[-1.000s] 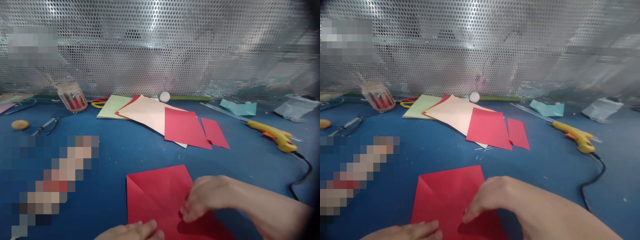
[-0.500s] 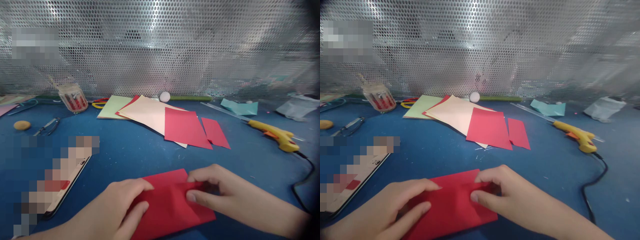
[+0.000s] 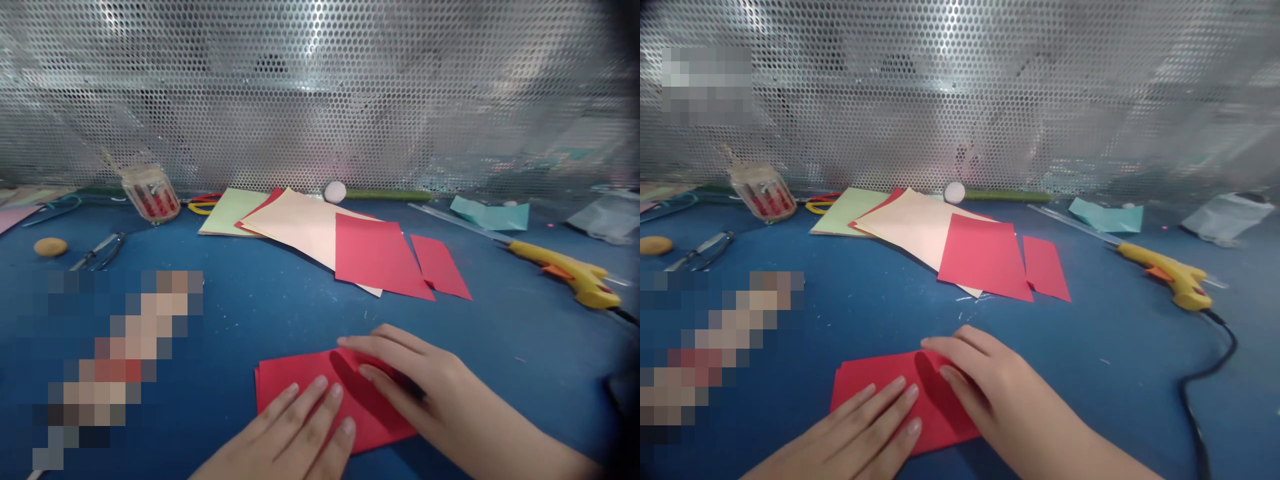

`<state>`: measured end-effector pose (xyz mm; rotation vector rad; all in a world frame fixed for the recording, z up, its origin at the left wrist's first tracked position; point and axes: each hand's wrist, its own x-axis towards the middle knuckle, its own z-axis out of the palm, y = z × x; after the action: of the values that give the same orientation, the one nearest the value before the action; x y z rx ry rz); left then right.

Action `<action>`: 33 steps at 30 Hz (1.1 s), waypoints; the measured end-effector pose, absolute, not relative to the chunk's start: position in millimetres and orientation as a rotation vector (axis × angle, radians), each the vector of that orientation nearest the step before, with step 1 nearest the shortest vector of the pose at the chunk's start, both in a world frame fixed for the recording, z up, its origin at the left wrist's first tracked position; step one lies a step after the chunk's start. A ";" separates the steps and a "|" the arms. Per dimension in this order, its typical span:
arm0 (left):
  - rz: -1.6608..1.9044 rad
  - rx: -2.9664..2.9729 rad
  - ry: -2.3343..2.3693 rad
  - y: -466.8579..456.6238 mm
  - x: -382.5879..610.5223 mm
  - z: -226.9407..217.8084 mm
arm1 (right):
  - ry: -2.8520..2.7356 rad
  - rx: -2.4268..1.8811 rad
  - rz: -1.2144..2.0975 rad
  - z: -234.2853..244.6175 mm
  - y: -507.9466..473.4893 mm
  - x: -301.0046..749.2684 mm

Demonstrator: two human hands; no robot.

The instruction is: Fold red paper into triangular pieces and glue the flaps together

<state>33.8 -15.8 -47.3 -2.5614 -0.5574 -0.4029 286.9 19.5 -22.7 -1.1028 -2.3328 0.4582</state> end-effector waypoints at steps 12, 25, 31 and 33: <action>-0.343 -2.543 -0.607 -23.9 25.3 -62.4 | -2.488 -1.007 0.303 -22.1 22.9 289.5; -0.570 -2.544 -0.681 -13.1 27.6 -41.1 | -2.474 -1.028 0.232 -24.7 21.7 288.9; -0.538 -2.540 -0.725 -17.0 26.5 -46.2 | -2.451 -1.023 0.225 -24.0 20.8 287.6; -0.473 -2.544 -0.680 -16.9 25.3 -45.0 | -2.440 -1.031 0.224 -24.0 19.9 286.5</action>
<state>25.3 -16.9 -45.0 -2.5441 -0.6797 -0.4729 286.5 19.9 -24.0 -1.0312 -2.4400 0.2240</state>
